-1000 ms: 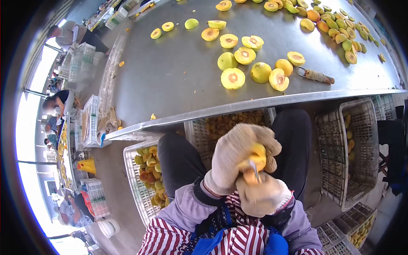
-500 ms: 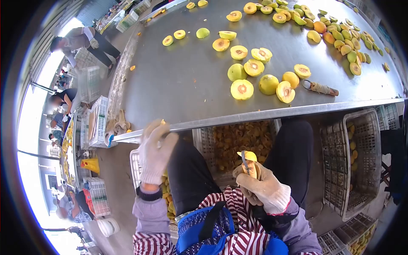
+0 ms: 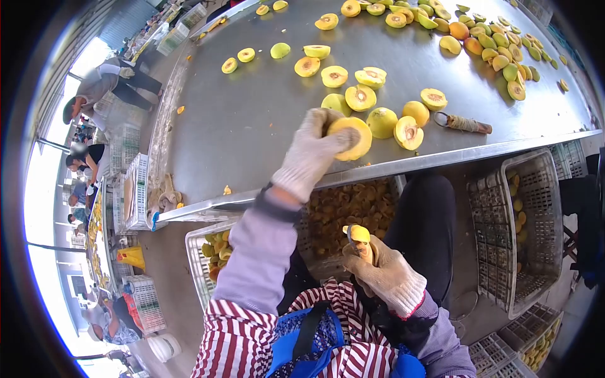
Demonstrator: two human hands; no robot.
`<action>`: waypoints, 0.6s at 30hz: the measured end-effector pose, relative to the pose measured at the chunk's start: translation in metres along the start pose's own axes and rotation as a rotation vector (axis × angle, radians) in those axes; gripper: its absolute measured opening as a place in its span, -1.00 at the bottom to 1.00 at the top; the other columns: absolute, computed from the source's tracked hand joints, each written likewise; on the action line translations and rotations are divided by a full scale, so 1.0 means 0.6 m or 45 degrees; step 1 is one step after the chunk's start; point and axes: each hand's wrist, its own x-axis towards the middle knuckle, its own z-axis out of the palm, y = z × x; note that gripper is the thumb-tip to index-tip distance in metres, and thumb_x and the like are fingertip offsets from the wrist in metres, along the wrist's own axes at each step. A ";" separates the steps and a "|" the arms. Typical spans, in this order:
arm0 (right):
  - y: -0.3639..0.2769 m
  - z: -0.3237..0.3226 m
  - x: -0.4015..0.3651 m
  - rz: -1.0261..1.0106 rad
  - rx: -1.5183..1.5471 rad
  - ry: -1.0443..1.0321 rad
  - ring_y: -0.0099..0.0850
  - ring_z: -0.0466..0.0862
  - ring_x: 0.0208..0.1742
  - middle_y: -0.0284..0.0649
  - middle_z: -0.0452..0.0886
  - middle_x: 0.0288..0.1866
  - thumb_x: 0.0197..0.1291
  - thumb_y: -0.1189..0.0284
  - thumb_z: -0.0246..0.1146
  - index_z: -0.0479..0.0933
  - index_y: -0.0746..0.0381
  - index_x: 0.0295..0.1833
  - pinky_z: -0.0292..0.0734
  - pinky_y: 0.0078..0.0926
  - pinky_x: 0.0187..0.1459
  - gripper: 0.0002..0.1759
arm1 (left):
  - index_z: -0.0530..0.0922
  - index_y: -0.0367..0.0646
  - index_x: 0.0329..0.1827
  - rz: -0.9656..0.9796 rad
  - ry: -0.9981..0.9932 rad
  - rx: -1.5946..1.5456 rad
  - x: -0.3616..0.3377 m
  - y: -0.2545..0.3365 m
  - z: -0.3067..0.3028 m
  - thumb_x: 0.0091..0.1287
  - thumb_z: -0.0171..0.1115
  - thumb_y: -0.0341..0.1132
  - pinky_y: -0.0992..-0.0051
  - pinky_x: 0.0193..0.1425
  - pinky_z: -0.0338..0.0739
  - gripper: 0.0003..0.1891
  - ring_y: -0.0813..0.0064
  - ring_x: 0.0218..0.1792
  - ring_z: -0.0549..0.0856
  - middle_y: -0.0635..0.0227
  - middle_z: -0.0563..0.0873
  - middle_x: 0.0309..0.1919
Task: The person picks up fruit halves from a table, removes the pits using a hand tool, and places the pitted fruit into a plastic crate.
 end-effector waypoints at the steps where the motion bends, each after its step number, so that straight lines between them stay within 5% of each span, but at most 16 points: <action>1: 0.006 -0.001 -0.001 -0.064 -0.214 0.071 -0.63 0.49 -0.56 -0.39 0.52 -0.51 0.32 0.31 0.34 0.56 0.21 0.07 0.39 -0.58 -0.51 -0.71 | 0.48 -0.28 0.25 -0.005 0.007 -0.285 -0.038 0.038 -0.006 0.32 0.41 -0.29 0.46 0.17 0.58 -0.51 0.45 0.04 0.67 0.21 0.65 0.05; 2: 0.013 0.000 -0.001 -0.052 -0.204 0.071 -0.63 0.49 -0.56 -0.39 0.52 -0.51 0.32 0.31 0.34 0.56 0.21 0.07 0.39 -0.58 -0.51 -0.71 | 0.44 -0.25 0.29 0.065 -0.096 -0.589 -0.076 0.065 -0.007 0.33 0.39 -0.34 0.41 0.22 0.58 -0.49 0.39 0.14 0.68 0.12 0.64 0.18; 3: 0.020 0.002 0.001 -0.165 -0.360 0.137 -0.56 0.54 -0.55 -0.32 0.53 -0.52 0.31 0.29 0.36 0.57 0.21 0.03 0.45 -0.51 -0.48 -0.71 | 0.49 -0.21 0.28 0.316 -0.213 -0.404 -0.107 0.074 -0.008 0.33 0.40 -0.34 0.34 0.26 0.59 -0.52 0.34 0.20 0.68 0.10 0.65 0.22; 5: 0.024 0.007 0.001 -0.289 -0.525 0.182 -0.48 0.58 -0.55 -0.26 0.55 -0.53 0.30 0.27 0.38 0.58 0.21 0.00 0.50 -0.44 -0.45 -0.71 | 0.55 -0.20 0.26 0.796 -0.549 0.561 -0.133 0.078 -0.021 0.34 0.39 -0.34 0.34 0.25 0.59 -0.57 0.36 0.17 0.69 0.16 0.70 0.16; 6: 0.025 0.007 -0.001 -0.410 -0.662 0.242 -0.38 0.61 -0.54 -0.19 0.57 -0.51 0.28 0.25 0.40 0.59 0.21 -0.02 0.53 -0.39 -0.42 -0.70 | 0.55 -0.20 0.26 0.792 -0.533 0.568 -0.146 0.072 -0.028 0.34 0.39 -0.34 0.34 0.25 0.59 -0.57 0.36 0.17 0.69 0.16 0.70 0.16; 8: 0.015 0.014 -0.012 -0.561 -0.714 0.329 -0.07 0.67 -0.51 -0.06 0.58 -0.52 0.25 0.31 0.42 0.57 0.22 -0.07 0.55 -0.20 -0.44 -0.73 | 0.58 -0.22 0.23 0.572 0.131 1.059 -0.164 0.038 -0.041 0.36 0.37 -0.36 0.36 0.23 0.60 -0.61 0.37 0.15 0.69 0.21 0.73 0.10; 11: -0.002 0.020 -0.026 -0.622 -0.613 0.310 -0.09 0.68 -0.50 -0.05 0.58 -0.53 0.23 0.32 0.43 0.56 0.22 -0.10 0.55 -0.22 -0.44 -0.73 | 0.55 -0.18 0.24 -0.117 0.119 -0.281 -0.184 0.023 -0.063 0.38 0.40 -0.33 0.45 0.20 0.62 -0.60 0.45 0.06 0.71 0.24 0.70 0.12; 15: 0.004 0.029 -0.022 -0.708 -0.849 0.374 -0.13 0.68 -0.56 -0.10 0.59 -0.59 0.24 0.32 0.42 0.55 0.19 -0.14 0.57 -0.24 -0.49 -0.76 | 0.54 -0.19 0.24 0.157 0.085 -0.255 -0.228 0.049 -0.023 0.39 0.41 -0.31 0.44 0.25 0.60 -0.59 0.43 0.15 0.67 0.23 0.70 0.10; 17: 0.016 0.033 -0.016 -0.742 -0.886 0.390 -0.13 0.67 -0.59 -0.12 0.59 -0.61 0.24 0.31 0.42 0.53 0.19 -0.17 0.57 -0.24 -0.52 -0.76 | 0.57 -0.15 0.21 0.747 0.160 0.592 -0.212 0.049 -0.018 0.29 0.47 -0.25 0.30 0.12 0.66 -0.54 0.26 0.05 0.74 0.17 0.70 0.09; 18: 0.021 0.034 -0.016 -0.741 -0.931 0.411 -0.12 0.68 -0.55 -0.10 0.60 -0.58 0.21 0.32 0.44 0.56 0.20 -0.16 0.58 -0.23 -0.49 -0.75 | 0.60 -0.09 0.17 0.716 0.077 0.784 -0.214 0.052 -0.007 0.24 0.49 -0.26 0.27 0.09 0.66 -0.56 0.21 0.04 0.74 0.19 0.70 0.08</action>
